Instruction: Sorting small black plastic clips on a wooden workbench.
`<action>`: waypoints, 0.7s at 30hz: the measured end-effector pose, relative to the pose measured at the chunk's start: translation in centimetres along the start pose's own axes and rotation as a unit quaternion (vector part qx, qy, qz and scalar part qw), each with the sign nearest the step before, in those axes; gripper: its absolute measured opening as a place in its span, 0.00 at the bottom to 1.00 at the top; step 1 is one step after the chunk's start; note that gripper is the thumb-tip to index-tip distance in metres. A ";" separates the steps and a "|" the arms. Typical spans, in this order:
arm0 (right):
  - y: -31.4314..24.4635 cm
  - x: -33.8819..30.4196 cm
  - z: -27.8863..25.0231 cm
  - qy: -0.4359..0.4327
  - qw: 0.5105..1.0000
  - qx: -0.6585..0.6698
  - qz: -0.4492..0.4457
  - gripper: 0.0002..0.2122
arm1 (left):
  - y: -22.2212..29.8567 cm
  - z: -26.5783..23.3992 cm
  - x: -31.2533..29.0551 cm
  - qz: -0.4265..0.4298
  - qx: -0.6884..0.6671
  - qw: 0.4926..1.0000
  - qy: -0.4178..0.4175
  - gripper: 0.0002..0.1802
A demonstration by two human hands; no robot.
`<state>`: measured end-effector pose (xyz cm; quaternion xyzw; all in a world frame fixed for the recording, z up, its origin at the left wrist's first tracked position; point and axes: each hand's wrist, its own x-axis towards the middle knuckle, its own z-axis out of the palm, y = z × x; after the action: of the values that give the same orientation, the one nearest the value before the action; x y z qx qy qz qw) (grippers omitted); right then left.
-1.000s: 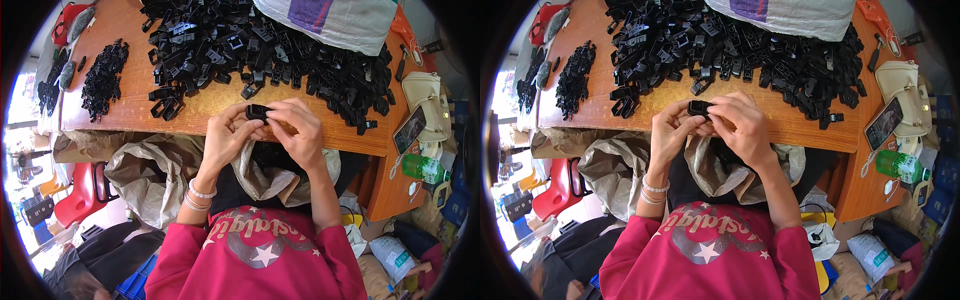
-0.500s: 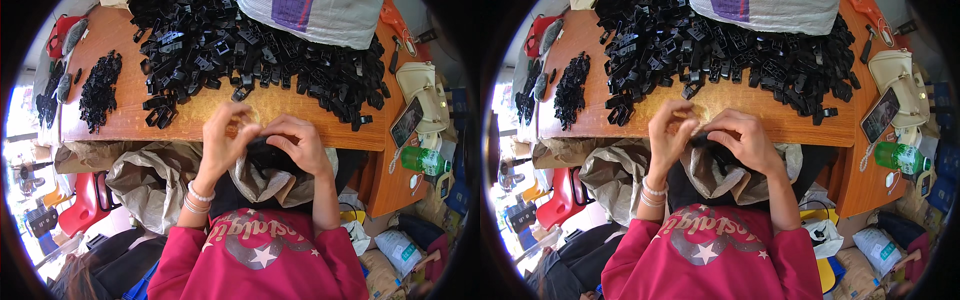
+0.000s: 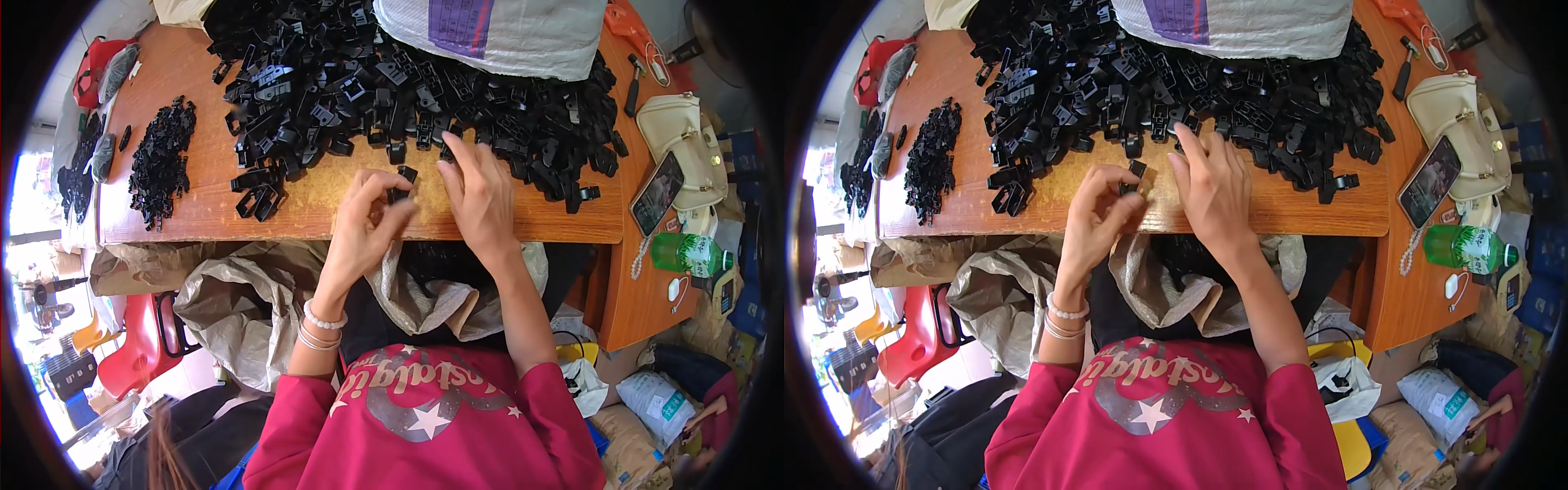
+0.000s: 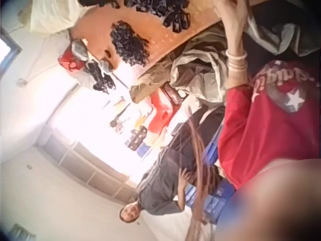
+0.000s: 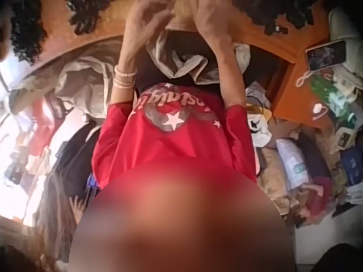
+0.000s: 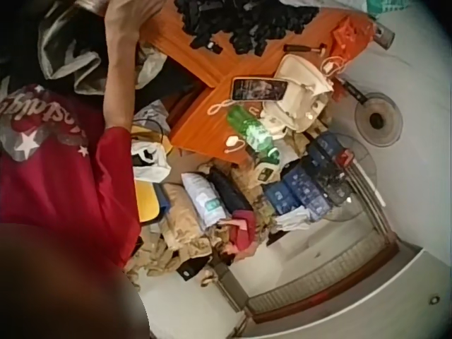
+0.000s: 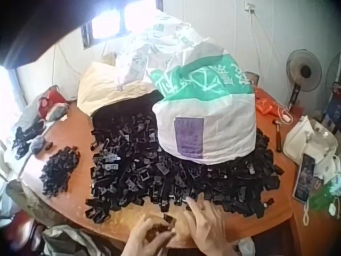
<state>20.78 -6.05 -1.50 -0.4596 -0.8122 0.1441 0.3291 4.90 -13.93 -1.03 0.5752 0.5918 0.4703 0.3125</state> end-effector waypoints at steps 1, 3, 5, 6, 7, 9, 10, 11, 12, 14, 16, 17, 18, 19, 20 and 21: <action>0.2 0.1 0.3 -0.006 1.000 -0.021 -0.010 0.11 | 0.0 -0.1 -0.2 -0.052 -0.081 0.995 -0.022 0.14; 0.4 0.3 0.6 -0.010 0.999 -0.041 -0.020 0.12 | -0.1 0.0 -0.5 -0.089 -0.165 0.982 -0.030 0.21; 0.7 0.3 0.5 -0.005 0.995 -0.094 -0.033 0.13 | -0.5 0.1 -0.6 -0.100 -0.134 0.986 -0.020 0.20; 0.8 0.3 0.3 -0.004 0.995 -0.095 -0.034 0.13 | -0.6 0.1 -0.6 -0.111 -0.103 0.988 -0.010 0.20; 1.0 0.1 0.1 0.000 0.995 -0.087 -0.046 0.13 | -0.4 0.2 -0.7 -0.111 -0.103 0.988 -0.009 0.20; 0.9 0.1 -0.3 0.004 0.995 -0.078 -0.058 0.14 | 0.3 0.3 -0.6 -0.156 -0.183 0.971 0.005 0.19; 0.6 0.3 -0.7 0.017 0.993 -0.092 -0.073 0.12 | 0.2 0.3 -0.7 -0.156 -0.184 0.970 0.005 0.19; 0.4 0.3 -0.9 0.031 0.990 -0.106 -0.088 0.11 | 0.1 0.2 -0.7 -0.174 -0.202 0.964 0.002 0.19; 0.4 0.2 -0.8 0.030 0.990 -0.106 -0.087 0.11 | 0.0 0.2 -0.7 -0.191 -0.220 0.957 0.000 0.19; 0.3 0.0 -0.7 -0.018 0.996 -0.077 -0.039 0.11 | -0.1 0.4 -0.6 -0.191 -0.205 0.960 -0.003 0.19; -0.2 0.0 -0.5 -0.023 0.995 -0.091 -0.029 0.11 | -0.2 0.5 -0.7 -0.191 -0.189 0.963 -0.005 0.19; -0.4 0.0 -0.5 -0.029 0.994 -0.105 -0.020 0.12 | -0.2 0.6 -0.7 -0.187 -0.191 0.964 -0.002 0.19; -0.4 -0.2 -0.4 -0.029 0.994 -0.104 -0.020 0.12 | -0.3 0.6 -0.7 -0.183 -0.194 0.964 0.001 0.19; -0.4 -0.4 -0.3 -0.025 0.994 -0.101 -0.017 0.13 | -0.2 0.5 -0.8 -0.183 -0.194 0.964 0.002 0.19; -0.3 -0.6 -0.2 -0.021 0.995 -0.098 -0.013 0.13 | -0.1 0.4 -0.8 -0.186 -0.188 0.964 0.001 0.19; -0.1 -0.7 -0.2 -0.021 0.995 -0.098 -0.013 0.13 | 0.0 0.4 -0.8 -0.189 -0.183 0.965 0.000 0.19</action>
<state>21.09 -6.71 -1.53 -0.4758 -0.8352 0.0692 0.2669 5.38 -14.63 -1.26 0.3861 0.5940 0.5030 0.4951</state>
